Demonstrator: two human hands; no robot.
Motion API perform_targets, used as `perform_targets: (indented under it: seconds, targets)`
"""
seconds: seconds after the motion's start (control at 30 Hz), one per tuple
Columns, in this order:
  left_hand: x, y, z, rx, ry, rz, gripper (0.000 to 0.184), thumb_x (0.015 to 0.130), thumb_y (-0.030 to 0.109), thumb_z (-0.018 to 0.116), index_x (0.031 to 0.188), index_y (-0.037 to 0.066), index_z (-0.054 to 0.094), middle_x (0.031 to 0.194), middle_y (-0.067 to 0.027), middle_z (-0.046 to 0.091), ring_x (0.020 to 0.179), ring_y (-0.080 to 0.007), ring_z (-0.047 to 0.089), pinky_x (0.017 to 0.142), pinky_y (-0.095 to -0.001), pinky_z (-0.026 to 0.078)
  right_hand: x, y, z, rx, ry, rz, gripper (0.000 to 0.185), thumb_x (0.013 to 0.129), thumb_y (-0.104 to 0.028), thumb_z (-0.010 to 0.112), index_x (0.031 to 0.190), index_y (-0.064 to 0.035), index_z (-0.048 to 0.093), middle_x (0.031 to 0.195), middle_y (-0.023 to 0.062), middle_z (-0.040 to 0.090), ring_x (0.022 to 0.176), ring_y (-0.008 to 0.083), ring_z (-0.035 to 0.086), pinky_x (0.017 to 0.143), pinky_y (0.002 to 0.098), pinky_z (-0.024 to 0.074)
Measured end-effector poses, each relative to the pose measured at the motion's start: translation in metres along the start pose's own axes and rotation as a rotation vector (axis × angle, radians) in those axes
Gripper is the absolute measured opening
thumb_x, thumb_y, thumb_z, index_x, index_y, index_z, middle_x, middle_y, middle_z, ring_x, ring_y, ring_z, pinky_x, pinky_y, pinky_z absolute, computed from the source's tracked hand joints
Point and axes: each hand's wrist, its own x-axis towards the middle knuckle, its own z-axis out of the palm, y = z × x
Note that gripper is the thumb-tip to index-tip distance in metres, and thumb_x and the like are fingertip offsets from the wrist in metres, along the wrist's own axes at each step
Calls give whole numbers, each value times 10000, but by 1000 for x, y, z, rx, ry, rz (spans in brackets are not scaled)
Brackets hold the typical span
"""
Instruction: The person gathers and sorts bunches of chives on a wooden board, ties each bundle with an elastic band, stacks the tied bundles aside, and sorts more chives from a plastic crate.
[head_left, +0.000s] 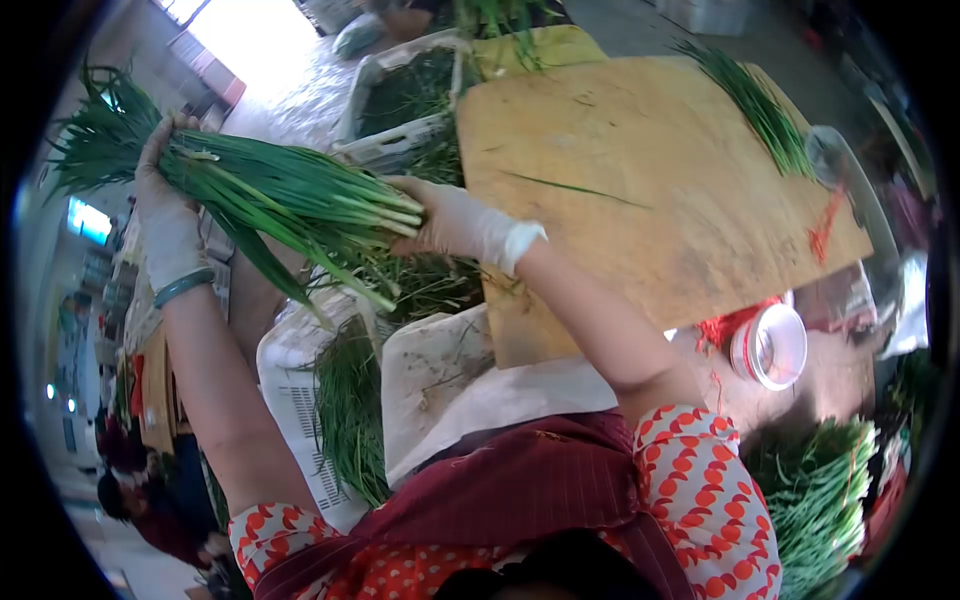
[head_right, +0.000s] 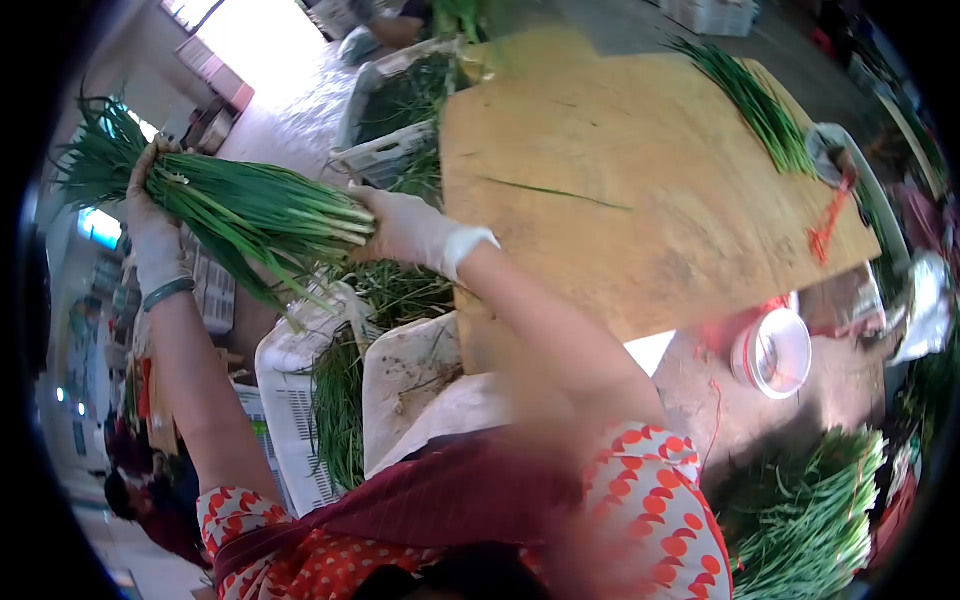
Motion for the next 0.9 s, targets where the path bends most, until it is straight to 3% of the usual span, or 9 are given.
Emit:
perform_targets:
  seconds: [0.1, 0.23, 0.3, 0.43, 0.5, 0.6, 0.67, 0.77, 0.9]
  targets:
    - [15, 10, -70, 29, 215, 73, 169, 812, 65, 588, 947, -35, 608, 840, -116, 635, 791, -244, 615, 748, -348, 530, -4, 7, 28, 271, -29, 417, 262, 876, -237, 583, 1065, -55, 598, 872, 69, 615, 730, 136, 546, 662, 279, 451]
    - [-12, 13, -106, 116, 431, 168, 171, 858, 97, 526, 968, -15, 594, 880, -123, 619, 809, -256, 612, 736, -367, 538, -32, 10, 31, 124, 232, 102, 277, 935, -265, 476, 983, -41, 632, 679, -12, 548, 578, 86, 451, 560, 224, 398]
    - [-18, 12, -137, 115, 409, 211, 182, 864, 88, 512, 1000, -8, 584, 918, -131, 604, 833, -264, 607, 759, -390, 539, -45, 21, 6, 465, 424, 470, 293, 933, -293, 478, 1026, -55, 620, 812, -15, 590, 660, 89, 487, 606, 239, 420]
    - [-44, -2, -142, 173, 606, 244, 211, 881, 67, 470, 1061, 16, 568, 989, -153, 586, 875, -282, 598, 772, -394, 540, -16, 22, 6, 360, 369, 781, 295, 905, -313, 539, 1092, -89, 589, 939, -17, 610, 771, 84, 527, 694, 258, 443]
    - [-59, -21, -134, 486, 555, 319, 353, 862, -33, 424, 1212, -7, 460, 1128, -214, 531, 961, -309, 583, 832, -426, 528, 7, 11, 43, 542, 293, 364, 416, 826, -265, 644, 1197, -113, 535, 1026, 51, 606, 872, 123, 546, 766, 271, 443]
    - [-75, -30, -90, 101, 548, 249, 231, 862, -7, 460, 1077, -16, 544, 1019, -162, 591, 913, -261, 591, 835, -414, 511, 49, 0, 61, 722, 259, 93, 605, 769, -224, 715, 1302, -102, 457, 1110, 98, 604, 978, 147, 555, 853, 279, 436]
    - [-79, -27, -93, -253, 502, 163, 123, 852, 54, 518, 923, 2, 602, 885, -113, 627, 841, -224, 597, 839, -369, 485, 71, 1, 58, 762, 96, 361, 548, 819, -250, 667, 1299, -76, 467, 1090, 53, 620, 1007, 128, 542, 872, 264, 424]
    - [-76, -17, -107, -287, 566, 173, 129, 840, 88, 553, 924, 5, 604, 876, -116, 628, 841, -228, 606, 838, -369, 489, 65, 20, 34, 537, -9, 362, 385, 822, -198, 667, 1165, -53, 569, 1064, 36, 627, 995, 124, 551, 879, 267, 423]
    - [-77, -14, -77, 47, 520, 129, 196, 796, 90, 612, 973, 5, 614, 895, -112, 638, 860, -243, 615, 868, -413, 482, 69, 28, 7, 398, 262, 303, 245, 873, -122, 589, 1103, -38, 602, 1048, 49, 628, 991, 124, 551, 943, 266, 392]
